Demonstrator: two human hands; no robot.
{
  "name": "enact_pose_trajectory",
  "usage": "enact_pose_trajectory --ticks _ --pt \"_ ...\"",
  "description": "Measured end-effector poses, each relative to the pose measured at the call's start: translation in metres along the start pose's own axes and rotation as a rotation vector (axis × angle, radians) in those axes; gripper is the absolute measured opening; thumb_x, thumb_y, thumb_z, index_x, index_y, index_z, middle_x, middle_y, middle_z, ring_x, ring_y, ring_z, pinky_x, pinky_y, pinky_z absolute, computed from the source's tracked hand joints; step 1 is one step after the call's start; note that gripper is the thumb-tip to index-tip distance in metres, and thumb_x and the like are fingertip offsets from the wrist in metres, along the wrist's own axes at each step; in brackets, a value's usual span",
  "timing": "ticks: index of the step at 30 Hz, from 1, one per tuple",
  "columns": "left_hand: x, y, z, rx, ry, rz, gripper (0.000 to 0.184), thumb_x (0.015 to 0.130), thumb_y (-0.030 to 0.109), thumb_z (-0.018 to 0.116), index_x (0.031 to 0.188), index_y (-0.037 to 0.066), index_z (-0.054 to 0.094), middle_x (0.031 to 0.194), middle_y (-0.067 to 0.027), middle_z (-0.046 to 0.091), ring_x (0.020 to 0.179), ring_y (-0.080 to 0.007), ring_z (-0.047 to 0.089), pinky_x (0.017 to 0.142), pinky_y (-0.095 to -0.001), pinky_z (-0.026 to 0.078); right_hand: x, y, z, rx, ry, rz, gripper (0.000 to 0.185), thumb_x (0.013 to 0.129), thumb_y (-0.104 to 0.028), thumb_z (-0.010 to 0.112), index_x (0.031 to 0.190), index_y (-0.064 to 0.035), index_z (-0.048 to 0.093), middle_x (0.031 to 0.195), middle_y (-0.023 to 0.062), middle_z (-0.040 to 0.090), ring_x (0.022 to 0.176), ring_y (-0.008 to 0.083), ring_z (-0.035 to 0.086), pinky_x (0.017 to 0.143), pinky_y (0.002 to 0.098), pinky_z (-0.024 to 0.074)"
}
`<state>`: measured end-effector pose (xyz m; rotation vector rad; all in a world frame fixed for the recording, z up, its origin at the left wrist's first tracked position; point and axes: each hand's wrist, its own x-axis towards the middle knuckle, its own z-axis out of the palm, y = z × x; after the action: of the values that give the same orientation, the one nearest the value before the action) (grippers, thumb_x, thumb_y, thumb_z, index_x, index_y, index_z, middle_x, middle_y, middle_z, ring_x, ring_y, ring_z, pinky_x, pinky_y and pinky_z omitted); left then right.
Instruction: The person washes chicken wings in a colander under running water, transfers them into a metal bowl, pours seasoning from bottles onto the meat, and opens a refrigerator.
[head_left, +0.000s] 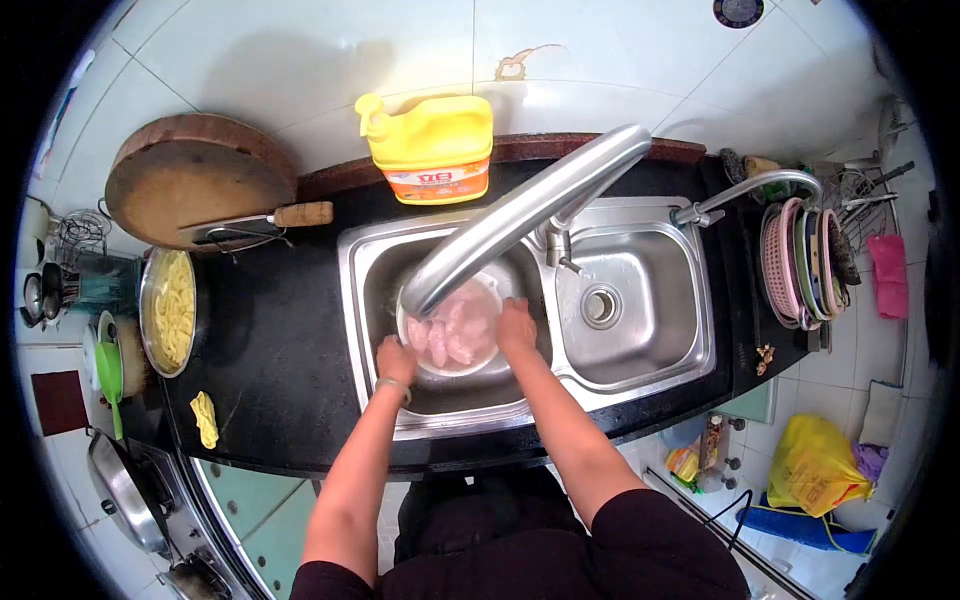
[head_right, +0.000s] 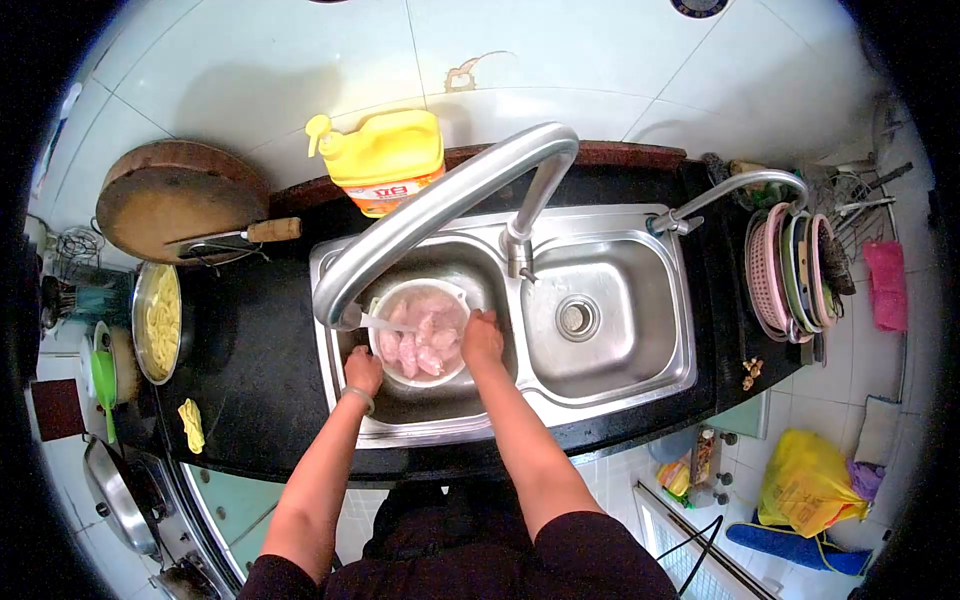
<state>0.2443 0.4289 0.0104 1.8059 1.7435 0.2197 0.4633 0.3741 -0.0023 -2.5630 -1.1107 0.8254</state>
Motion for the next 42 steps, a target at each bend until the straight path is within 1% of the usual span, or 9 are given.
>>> enact_pose_trajectory --ticks 15,17,20,24,31,34,38,40,42 --pt "0.019 -0.052 0.060 -0.372 0.049 -0.326 0.024 0.068 0.006 0.057 0.089 -0.004 0.050 0.073 -0.0121 0.057 0.062 -0.0219 0.057 0.047 -0.0327 0.047 0.005 -0.010 -0.008 0.005 0.037 0.059 0.030 0.072 -0.008 0.059 0.099 -0.0007 0.047 0.098 0.0246 0.057 0.089 0.0377 0.060 0.077 0.0428 0.0482" --pt "0.023 -0.052 0.062 -0.418 0.019 -0.456 0.035 0.064 0.008 0.060 0.093 -0.010 0.054 0.093 -0.0294 0.059 0.090 -0.0398 0.059 0.080 -0.0406 0.045 0.011 -0.006 -0.006 0.017 0.040 0.076 0.032 0.070 -0.007 0.059 0.099 -0.0002 0.046 0.095 0.0249 0.058 0.088 0.0378 0.060 0.078 0.0421 0.0482" --pt "0.028 -0.084 0.081 -0.480 -0.116 -0.415 0.032 0.064 0.008 0.062 0.090 -0.008 0.053 0.087 -0.0249 0.060 0.084 -0.0354 0.061 0.076 -0.0389 0.047 0.022 0.010 0.006 0.081 0.050 0.050 0.035 0.066 -0.008 0.062 0.097 -0.0008 0.047 0.088 0.0232 0.060 0.088 0.0382 0.060 0.077 0.0413 0.0481" --pt "-0.013 0.001 0.003 -0.656 -0.217 -0.481 0.033 0.071 0.007 0.064 0.099 -0.002 0.050 0.090 -0.0157 0.060 0.077 -0.0244 0.063 0.055 -0.0329 0.052 0.017 0.014 -0.010 0.243 0.047 -0.088 0.027 0.064 -0.008 0.063 0.087 -0.0012 0.050 0.076 0.0176 0.060 0.077 0.0366 0.059 0.070 0.0399 0.0476" --pt "-0.055 0.034 -0.059 -1.052 -0.401 -0.475 0.028 0.079 0.004 0.058 0.105 -0.002 0.049 0.097 -0.0133 0.059 0.081 -0.0224 0.064 0.062 -0.0334 0.058 -0.012 0.017 -0.047 0.974 -0.166 -0.047 0.025 0.072 -0.009 0.064 0.094 -0.0008 0.054 0.074 0.0110 0.056 0.067 0.0209 0.056 0.065 0.0317 0.0471" --pt "-0.070 0.035 -0.084 -1.042 -0.314 -0.465 0.026 0.079 0.003 0.058 0.103 -0.004 0.052 0.093 -0.0143 0.061 0.077 -0.0214 0.065 0.060 -0.0319 0.058 -0.004 0.053 0.012 0.719 0.107 -0.144 0.026 0.079 -0.010 0.060 0.103 -0.0001 0.054 0.083 0.0120 0.059 0.073 0.0196 0.057 0.072 0.0295 0.0475" --pt "-0.088 0.032 -0.122 -1.075 -0.253 -0.421 0.032 0.073 -0.004 0.052 0.104 -0.004 0.053 0.091 -0.0128 0.063 0.070 -0.0208 0.065 0.051 -0.0265 0.053 -0.022 0.035 0.038 0.317 0.139 0.104 0.033 0.079 -0.019 0.061 0.102 0.0033 0.055 0.099 0.0210 0.060 0.086 0.0339 0.059 0.076 0.0394 0.0491" --pt "-0.094 0.032 -0.136 -1.058 -0.250 -0.425 0.032 0.073 -0.005 0.052 0.104 -0.004 0.053 0.092 -0.0131 0.063 0.071 -0.0214 0.065 0.053 -0.0278 0.054 -0.028 0.011 0.018 0.918 -0.443 0.638 0.034 0.076 -0.015 0.062 0.103 0.0039 0.055 0.097 0.0170 0.061 0.080 0.0296 0.062 0.057 0.0376 0.0531" --pt "-0.101 0.028 -0.144 -1.083 -0.240 -0.420 0.032 0.072 -0.005 0.051 0.105 -0.004 0.052 0.095 -0.0141 0.062 0.074 -0.0230 0.065 0.059 -0.0320 0.056 -0.024 0.010 0.028 0.896 -0.445 0.627 0.032 0.076 -0.012 0.060 0.103 0.0039 0.055 0.096 0.0163 0.061 0.076 0.0279 0.062 0.050 0.0357 0.0524"
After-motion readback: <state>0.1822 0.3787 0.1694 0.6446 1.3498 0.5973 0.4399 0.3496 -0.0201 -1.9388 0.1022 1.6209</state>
